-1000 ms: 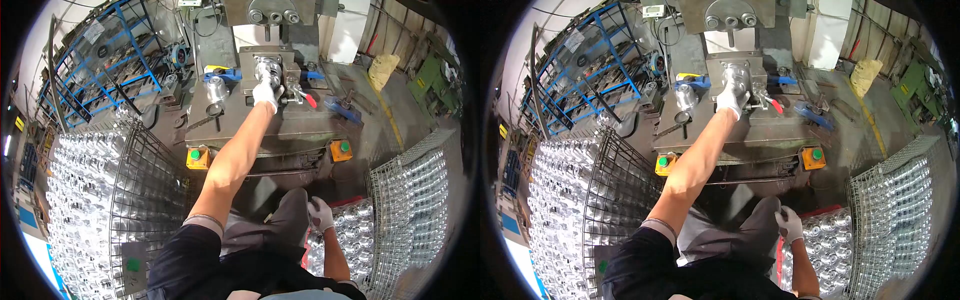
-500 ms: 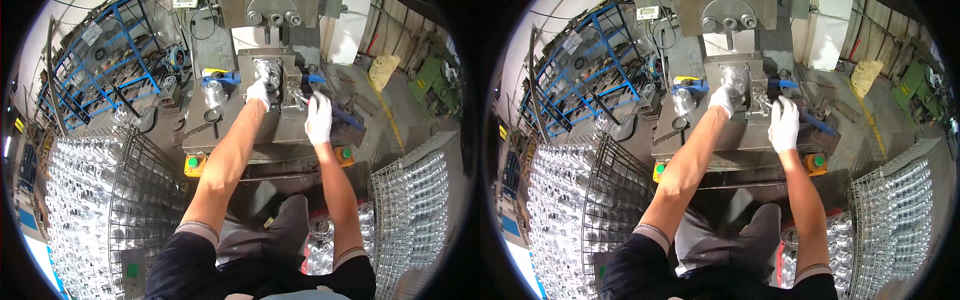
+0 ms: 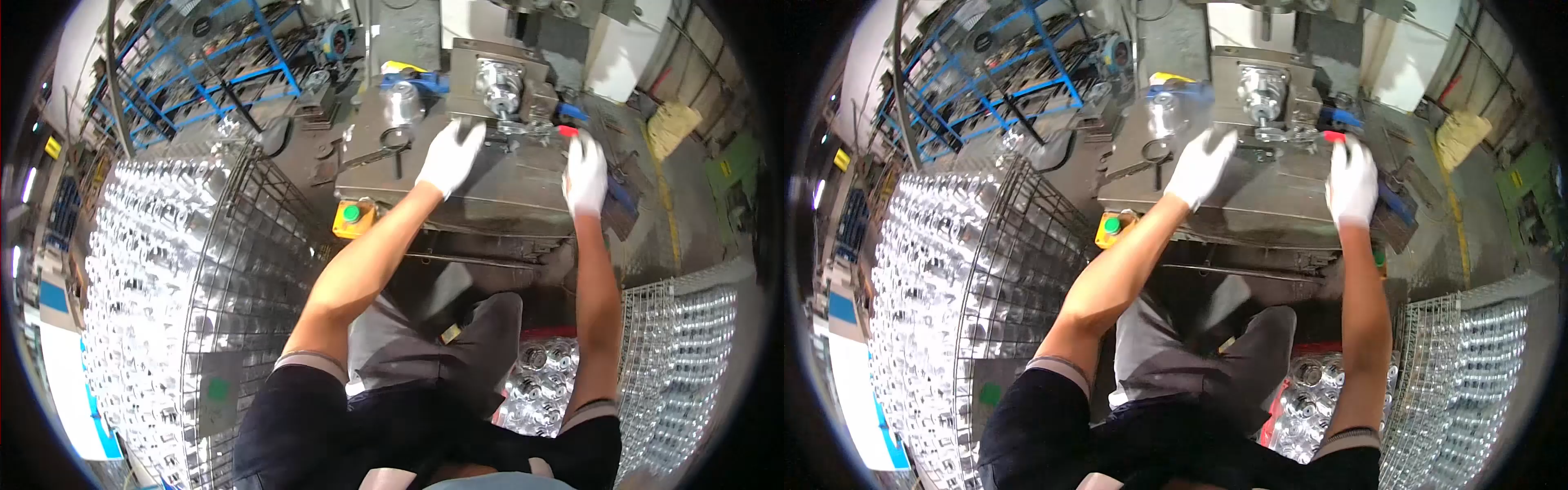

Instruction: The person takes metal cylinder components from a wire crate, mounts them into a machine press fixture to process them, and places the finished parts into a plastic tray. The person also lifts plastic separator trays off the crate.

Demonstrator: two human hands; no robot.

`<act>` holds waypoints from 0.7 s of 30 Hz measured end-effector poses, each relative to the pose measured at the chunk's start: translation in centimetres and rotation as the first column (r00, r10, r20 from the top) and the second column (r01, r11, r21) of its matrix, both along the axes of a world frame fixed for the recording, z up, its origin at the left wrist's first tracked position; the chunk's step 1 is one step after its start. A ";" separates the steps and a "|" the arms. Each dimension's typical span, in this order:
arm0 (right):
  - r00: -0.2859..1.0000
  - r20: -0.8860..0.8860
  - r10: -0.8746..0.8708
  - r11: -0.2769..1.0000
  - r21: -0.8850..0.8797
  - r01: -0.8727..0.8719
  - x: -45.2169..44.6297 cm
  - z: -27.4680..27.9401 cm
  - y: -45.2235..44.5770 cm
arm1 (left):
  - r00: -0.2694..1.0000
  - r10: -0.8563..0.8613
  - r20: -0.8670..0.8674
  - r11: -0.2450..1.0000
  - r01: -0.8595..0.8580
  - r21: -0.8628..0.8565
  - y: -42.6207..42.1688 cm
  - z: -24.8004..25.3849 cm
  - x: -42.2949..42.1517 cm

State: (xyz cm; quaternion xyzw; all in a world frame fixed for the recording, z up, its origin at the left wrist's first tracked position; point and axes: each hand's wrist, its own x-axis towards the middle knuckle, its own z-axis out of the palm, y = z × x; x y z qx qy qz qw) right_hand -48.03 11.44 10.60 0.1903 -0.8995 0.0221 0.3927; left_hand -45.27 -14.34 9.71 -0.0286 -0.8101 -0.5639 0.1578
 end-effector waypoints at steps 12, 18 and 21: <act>0.724 0.454 -0.520 0.851 0.204 0.484 10.9 -11.3 8.5 | 0.970 0.207 -0.129 0.532 -0.223 -0.817 -10.4 -8.7 15.6; 0.856 0.381 -0.348 0.937 0.113 0.331 11.3 -10.9 9.3 | 0.986 0.094 -0.137 0.659 -0.165 -0.734 -11.0 -6.2 16.2; 0.853 0.336 -0.398 0.917 0.116 0.382 10.7 -13.2 10.8 | 0.985 0.073 -0.154 0.636 -0.165 -0.753 -12.4 -4.3 18.8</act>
